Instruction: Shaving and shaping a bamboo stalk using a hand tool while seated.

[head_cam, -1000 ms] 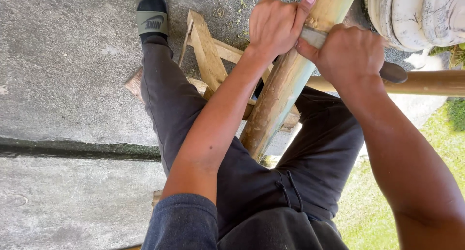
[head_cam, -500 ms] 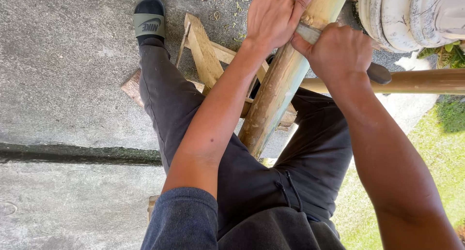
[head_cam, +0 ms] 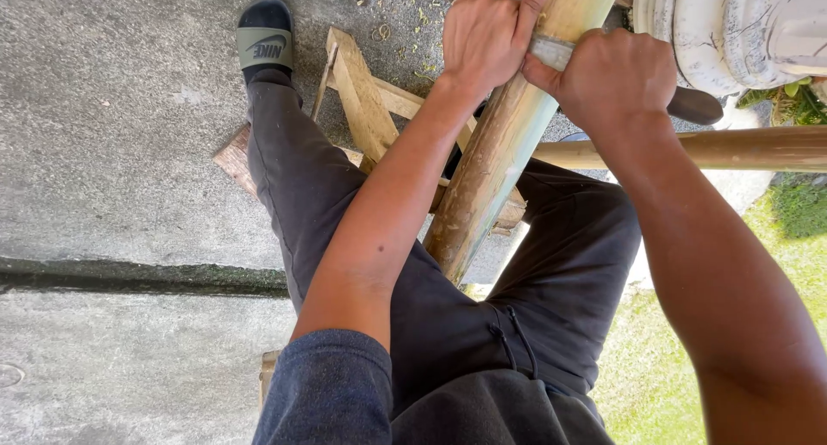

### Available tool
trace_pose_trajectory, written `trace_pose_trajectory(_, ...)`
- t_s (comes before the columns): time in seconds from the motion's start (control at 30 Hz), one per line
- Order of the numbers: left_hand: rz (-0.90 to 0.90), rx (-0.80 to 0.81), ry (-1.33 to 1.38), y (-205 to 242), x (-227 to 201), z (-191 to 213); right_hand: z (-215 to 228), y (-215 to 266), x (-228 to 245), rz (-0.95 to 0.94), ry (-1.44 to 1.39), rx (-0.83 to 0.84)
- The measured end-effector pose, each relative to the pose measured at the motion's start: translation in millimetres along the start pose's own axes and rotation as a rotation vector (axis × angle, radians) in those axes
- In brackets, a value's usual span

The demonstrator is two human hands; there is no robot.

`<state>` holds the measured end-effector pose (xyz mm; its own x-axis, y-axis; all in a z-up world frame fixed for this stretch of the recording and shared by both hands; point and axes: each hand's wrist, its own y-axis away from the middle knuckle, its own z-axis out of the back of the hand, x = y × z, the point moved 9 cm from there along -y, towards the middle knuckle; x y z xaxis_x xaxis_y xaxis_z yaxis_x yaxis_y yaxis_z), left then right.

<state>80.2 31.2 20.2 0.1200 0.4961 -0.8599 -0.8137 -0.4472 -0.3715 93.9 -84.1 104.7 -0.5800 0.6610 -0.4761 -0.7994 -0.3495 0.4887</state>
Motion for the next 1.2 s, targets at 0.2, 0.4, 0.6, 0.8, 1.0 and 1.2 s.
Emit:
trace_pose_trajectory(0.2, 0.13, 0.51, 0.047, 20.4, 5.7, -11.4, -1.1, 24.9, 10.5, -0.057, -0.063, 0.028)
trace_pose_trajectory(0.4, 0.118, 0.534, 0.147, 67.3, -34.5, 59.8, -11.6, 78.9, 46.6, -0.047, -0.183, 0.208)
trace_pose_trajectory(0.6, 0.204, 0.495, 0.222, 114.9, -34.0, 81.1, -10.6, 117.1, 73.8, 0.0, -0.274, -0.054)
trace_pose_trajectory(0.8, 0.121, 0.461, 0.079, 124.3, -42.9, 90.5, -21.7, 129.7, 83.3, -0.028, -0.241, -0.009)
trace_pose_trajectory(1.0, 0.14, 0.453, 0.05, 124.5, -37.5, 83.7, -22.9, 129.1, 84.9, 0.009, -0.23, -0.038)
trace_pose_trajectory(1.2, 0.107, 0.39, 0.064, 108.8, -39.1, 76.9, -18.6, 115.9, 73.2, 0.018, -0.189, -0.089)
